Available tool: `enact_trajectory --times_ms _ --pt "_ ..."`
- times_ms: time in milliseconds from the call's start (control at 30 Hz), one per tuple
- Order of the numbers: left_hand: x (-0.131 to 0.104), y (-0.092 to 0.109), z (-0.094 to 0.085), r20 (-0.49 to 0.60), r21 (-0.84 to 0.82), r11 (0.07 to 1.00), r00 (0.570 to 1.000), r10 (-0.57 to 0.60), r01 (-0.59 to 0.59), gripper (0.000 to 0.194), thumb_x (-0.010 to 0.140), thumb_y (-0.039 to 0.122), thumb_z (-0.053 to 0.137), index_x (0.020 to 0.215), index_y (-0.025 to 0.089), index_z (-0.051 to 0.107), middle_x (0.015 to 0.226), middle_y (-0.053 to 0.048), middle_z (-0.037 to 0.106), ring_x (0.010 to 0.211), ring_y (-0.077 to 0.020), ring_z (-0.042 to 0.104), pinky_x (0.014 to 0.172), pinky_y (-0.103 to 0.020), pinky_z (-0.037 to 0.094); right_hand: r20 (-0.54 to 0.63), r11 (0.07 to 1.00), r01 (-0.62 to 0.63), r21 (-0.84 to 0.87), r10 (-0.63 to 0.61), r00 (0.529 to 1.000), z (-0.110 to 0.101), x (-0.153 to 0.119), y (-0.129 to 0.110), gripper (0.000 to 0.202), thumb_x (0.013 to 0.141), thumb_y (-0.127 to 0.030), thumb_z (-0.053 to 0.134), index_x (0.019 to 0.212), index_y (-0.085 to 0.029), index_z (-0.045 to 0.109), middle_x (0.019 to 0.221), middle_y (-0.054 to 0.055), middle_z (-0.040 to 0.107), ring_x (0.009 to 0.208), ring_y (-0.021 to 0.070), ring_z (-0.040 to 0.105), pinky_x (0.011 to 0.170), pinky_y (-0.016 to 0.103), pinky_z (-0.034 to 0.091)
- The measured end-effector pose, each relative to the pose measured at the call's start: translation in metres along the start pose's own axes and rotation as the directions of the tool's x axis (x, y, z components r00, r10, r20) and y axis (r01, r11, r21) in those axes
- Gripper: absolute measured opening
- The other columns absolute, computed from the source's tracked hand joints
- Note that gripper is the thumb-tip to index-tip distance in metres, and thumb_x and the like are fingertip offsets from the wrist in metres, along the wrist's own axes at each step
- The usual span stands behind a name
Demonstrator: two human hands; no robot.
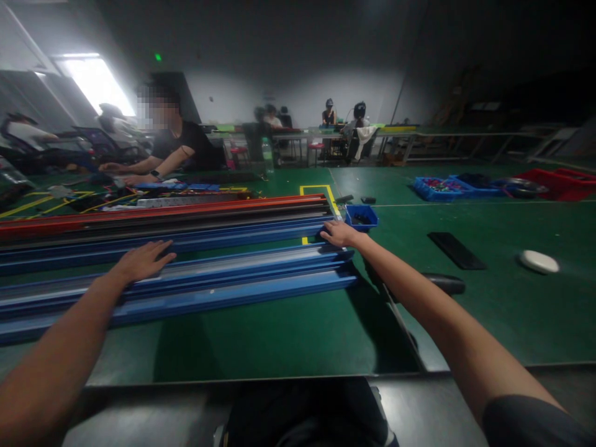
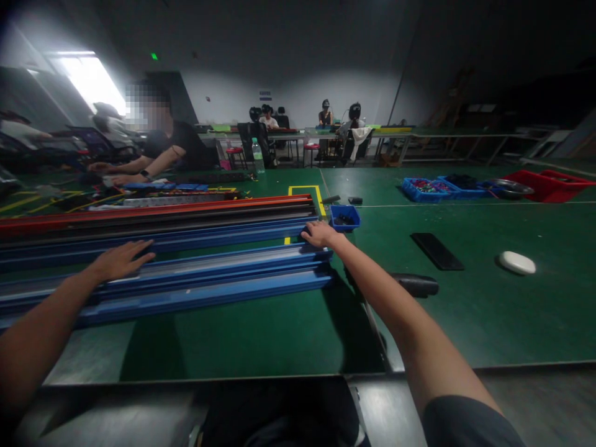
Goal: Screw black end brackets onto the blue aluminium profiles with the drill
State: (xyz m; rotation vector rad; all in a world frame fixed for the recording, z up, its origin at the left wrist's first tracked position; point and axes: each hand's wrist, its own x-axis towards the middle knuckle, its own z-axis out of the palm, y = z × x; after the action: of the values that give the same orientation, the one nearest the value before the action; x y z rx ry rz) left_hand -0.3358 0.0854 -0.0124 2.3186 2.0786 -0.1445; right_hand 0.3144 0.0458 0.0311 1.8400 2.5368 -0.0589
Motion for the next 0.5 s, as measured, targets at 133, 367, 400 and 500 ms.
enact_trajectory --times_ms 133,367,400,500 --pt "0.0047 -0.0027 0.0022 0.032 0.006 1.000 0.999 -0.030 0.030 0.086 0.103 0.062 0.031 0.168 0.006 0.027 0.169 -0.027 0.034 0.157 -0.0415 0.033 0.126 -0.057 0.025 -0.008 0.999 -0.018 -0.035 0.018 1.000 0.0044 0.0015 -0.0039 0.063 0.114 -0.048 0.036 0.154 -0.001 0.049 0.155 0.027 0.054 0.147 0.0374 0.051 0.121 0.045 0.037" --pt "0.0038 0.0018 -0.0010 0.038 0.022 0.997 0.996 -0.081 0.081 0.084 0.105 0.061 0.029 0.167 0.006 0.030 0.169 -0.028 0.033 0.157 -0.0419 0.035 0.127 -0.054 0.026 -0.016 0.997 -0.016 -0.073 0.015 1.000 0.0035 -0.0041 -0.0067 0.057 0.115 -0.046 0.032 0.147 -0.005 0.055 0.146 0.025 0.062 0.139 0.0340 0.058 0.116 0.041 0.041" --pt "0.0030 0.0026 -0.0020 0.040 0.024 0.997 0.996 -0.080 0.079 0.084 0.104 0.062 0.029 0.167 0.005 0.031 0.169 -0.028 0.033 0.157 -0.0419 0.035 0.127 -0.054 0.025 -0.015 0.997 -0.014 -0.077 0.013 1.000 0.0025 -0.0053 -0.0075 0.056 0.115 -0.046 0.032 0.145 -0.005 0.056 0.144 0.025 0.064 0.137 0.0338 0.060 0.115 0.040 0.041" --pt "0.0017 0.0031 -0.0037 0.035 0.030 0.998 0.997 -0.065 0.064 0.088 0.104 0.063 0.028 0.164 -0.001 0.035 0.168 -0.029 0.035 0.156 -0.0419 0.035 0.128 -0.053 0.024 -0.012 0.996 -0.012 -0.087 0.011 1.000 0.0001 -0.0083 -0.0103 0.055 0.115 -0.046 0.032 0.142 -0.005 0.059 0.139 0.025 0.066 0.132 0.0337 0.063 0.113 0.040 0.043"
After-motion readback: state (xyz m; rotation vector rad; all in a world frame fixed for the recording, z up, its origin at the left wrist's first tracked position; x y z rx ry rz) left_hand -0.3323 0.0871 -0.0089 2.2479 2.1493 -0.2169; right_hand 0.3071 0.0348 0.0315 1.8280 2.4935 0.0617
